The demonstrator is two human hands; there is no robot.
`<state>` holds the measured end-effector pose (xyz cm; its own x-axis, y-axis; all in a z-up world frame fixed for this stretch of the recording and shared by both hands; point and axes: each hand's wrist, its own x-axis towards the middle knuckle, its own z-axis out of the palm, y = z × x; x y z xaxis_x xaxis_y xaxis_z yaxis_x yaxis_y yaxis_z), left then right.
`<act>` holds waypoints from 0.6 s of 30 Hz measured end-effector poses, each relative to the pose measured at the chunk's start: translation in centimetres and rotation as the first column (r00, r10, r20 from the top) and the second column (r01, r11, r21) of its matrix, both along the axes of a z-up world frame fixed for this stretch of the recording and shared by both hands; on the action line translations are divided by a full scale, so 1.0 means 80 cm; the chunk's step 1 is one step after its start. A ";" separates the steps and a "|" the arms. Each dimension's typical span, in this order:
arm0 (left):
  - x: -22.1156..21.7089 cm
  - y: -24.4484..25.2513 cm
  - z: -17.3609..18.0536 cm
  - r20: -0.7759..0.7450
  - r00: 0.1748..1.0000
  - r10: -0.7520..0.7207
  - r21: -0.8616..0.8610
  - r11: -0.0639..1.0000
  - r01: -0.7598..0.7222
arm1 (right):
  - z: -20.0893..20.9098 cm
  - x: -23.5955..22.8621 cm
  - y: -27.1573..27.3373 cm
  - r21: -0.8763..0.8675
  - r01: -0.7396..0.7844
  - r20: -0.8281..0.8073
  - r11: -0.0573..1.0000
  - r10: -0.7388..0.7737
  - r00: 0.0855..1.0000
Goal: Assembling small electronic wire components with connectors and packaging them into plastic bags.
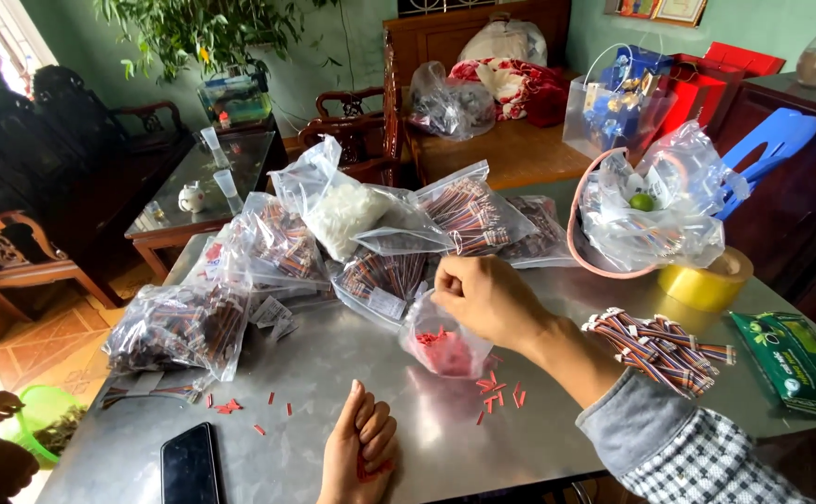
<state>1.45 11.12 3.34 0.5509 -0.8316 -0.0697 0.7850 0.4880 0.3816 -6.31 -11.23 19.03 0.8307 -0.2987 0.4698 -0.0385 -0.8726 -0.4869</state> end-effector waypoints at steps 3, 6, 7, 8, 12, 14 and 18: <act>-0.010 0.009 0.046 0.067 0.982 0.174 0.203 0.962 -0.185 | 0.003 -0.012 0.023 0.044 0.020 0.055 0.999 -0.022 0.998; -0.012 0.027 0.098 0.172 0.954 0.248 0.164 0.947 -0.275 | -0.007 -0.028 0.040 0.158 -0.059 -0.031 0.986 0.065 0.997; -0.021 0.026 0.120 0.171 0.953 0.250 0.169 0.946 -0.278 | -0.014 -0.030 0.044 0.164 -0.062 -0.033 0.985 0.068 0.997; -0.030 0.024 0.143 0.192 0.935 0.299 0.180 0.926 -0.333 | -0.020 -0.032 0.047 0.169 -0.126 0.008 0.978 0.127 0.992; -0.045 -0.013 0.192 0.251 0.879 0.406 0.199 0.867 -0.457 | -0.052 -0.029 0.053 0.139 -0.177 0.090 0.974 0.165 0.982; -0.044 -0.037 0.197 0.289 0.839 0.462 0.158 0.841 -0.518 | -0.028 -0.043 0.075 0.315 -0.132 0.014 0.940 0.134 0.991; -0.041 -0.076 0.190 0.406 0.749 0.524 0.094 0.791 -0.604 | -0.003 -0.056 0.098 0.658 0.022 -0.143 0.753 0.097 0.985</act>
<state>-1.82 5.03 18.56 0.9341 -0.3475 0.0817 0.1895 0.6767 0.7114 -10.78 -3.40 18.82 0.8921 -0.4506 0.0318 -0.1403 -0.3434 -0.9287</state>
